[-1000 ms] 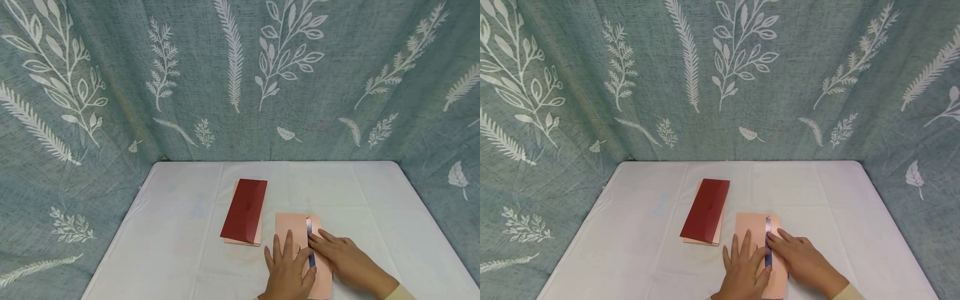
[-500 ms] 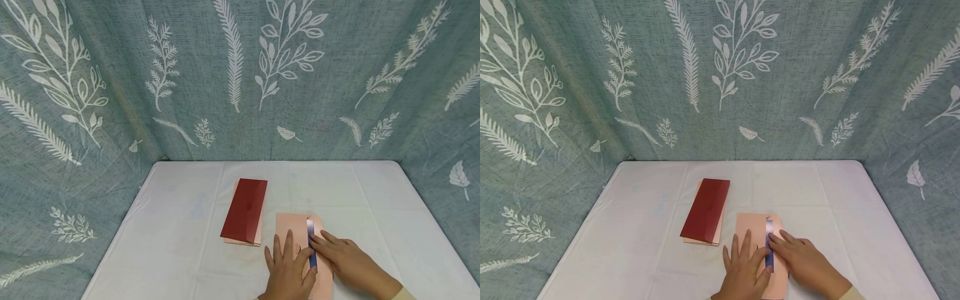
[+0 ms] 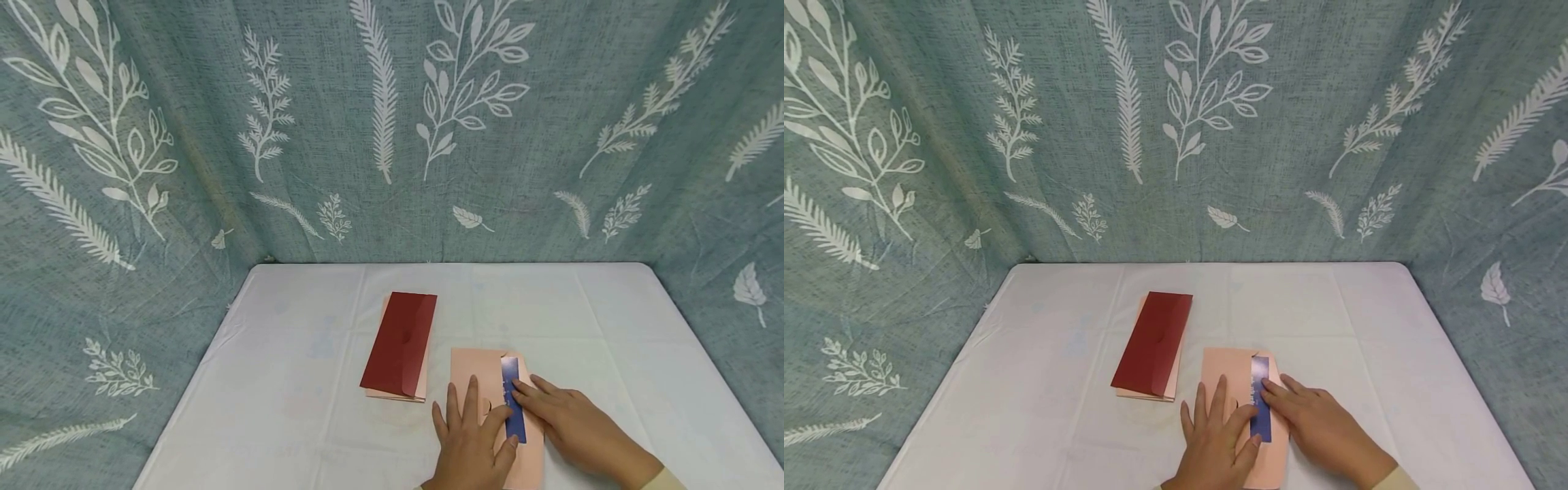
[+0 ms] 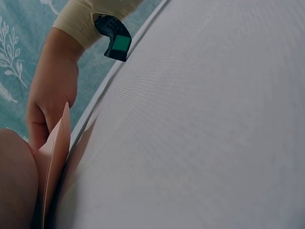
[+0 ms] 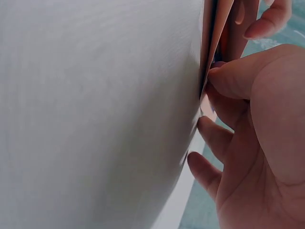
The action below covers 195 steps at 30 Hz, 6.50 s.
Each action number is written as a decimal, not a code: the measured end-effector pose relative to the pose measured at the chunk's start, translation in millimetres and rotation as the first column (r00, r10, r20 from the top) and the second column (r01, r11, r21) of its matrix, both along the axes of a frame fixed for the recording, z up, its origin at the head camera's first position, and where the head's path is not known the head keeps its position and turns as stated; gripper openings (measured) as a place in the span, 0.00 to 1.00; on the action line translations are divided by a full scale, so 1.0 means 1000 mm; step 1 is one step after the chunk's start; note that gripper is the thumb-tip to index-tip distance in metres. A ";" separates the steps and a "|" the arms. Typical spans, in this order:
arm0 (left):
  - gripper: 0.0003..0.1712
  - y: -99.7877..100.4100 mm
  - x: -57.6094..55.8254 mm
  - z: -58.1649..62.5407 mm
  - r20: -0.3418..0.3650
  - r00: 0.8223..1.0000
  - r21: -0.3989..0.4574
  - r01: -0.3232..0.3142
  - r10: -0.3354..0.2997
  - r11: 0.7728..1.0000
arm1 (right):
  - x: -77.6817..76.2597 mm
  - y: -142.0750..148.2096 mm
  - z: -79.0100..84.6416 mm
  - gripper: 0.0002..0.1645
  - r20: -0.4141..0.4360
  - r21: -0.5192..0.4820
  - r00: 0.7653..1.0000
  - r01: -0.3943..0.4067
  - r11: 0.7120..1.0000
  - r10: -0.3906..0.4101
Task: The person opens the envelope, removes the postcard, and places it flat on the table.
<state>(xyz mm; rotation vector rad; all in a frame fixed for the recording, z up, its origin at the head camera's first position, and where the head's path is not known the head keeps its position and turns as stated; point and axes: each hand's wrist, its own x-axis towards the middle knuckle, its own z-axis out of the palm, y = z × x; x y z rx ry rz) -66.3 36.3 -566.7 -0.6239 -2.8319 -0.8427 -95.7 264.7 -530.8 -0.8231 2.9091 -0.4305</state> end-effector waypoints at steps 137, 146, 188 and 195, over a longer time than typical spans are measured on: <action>0.20 0.001 0.001 0.001 0.067 0.998 0.001 -0.023 0.023 1.000 | 0.004 0.048 0.011 0.28 0.375 -0.597 0.890 0.446 0.667 -0.260; 0.21 0.000 0.002 0.002 0.089 0.996 0.007 -0.023 0.022 1.000 | -0.004 0.048 0.005 0.35 0.764 -0.591 0.641 0.738 0.325 -0.067; 0.22 0.001 0.002 0.005 0.114 0.993 0.011 -0.011 0.010 1.000 | -0.015 0.021 -0.002 0.34 0.738 -0.651 0.675 0.705 0.280 0.017; 0.21 0.001 0.002 0.005 0.088 0.996 0.007 -0.020 0.019 1.000 | -0.014 0.022 -0.002 0.33 0.755 -0.626 0.654 0.740 0.246 -0.047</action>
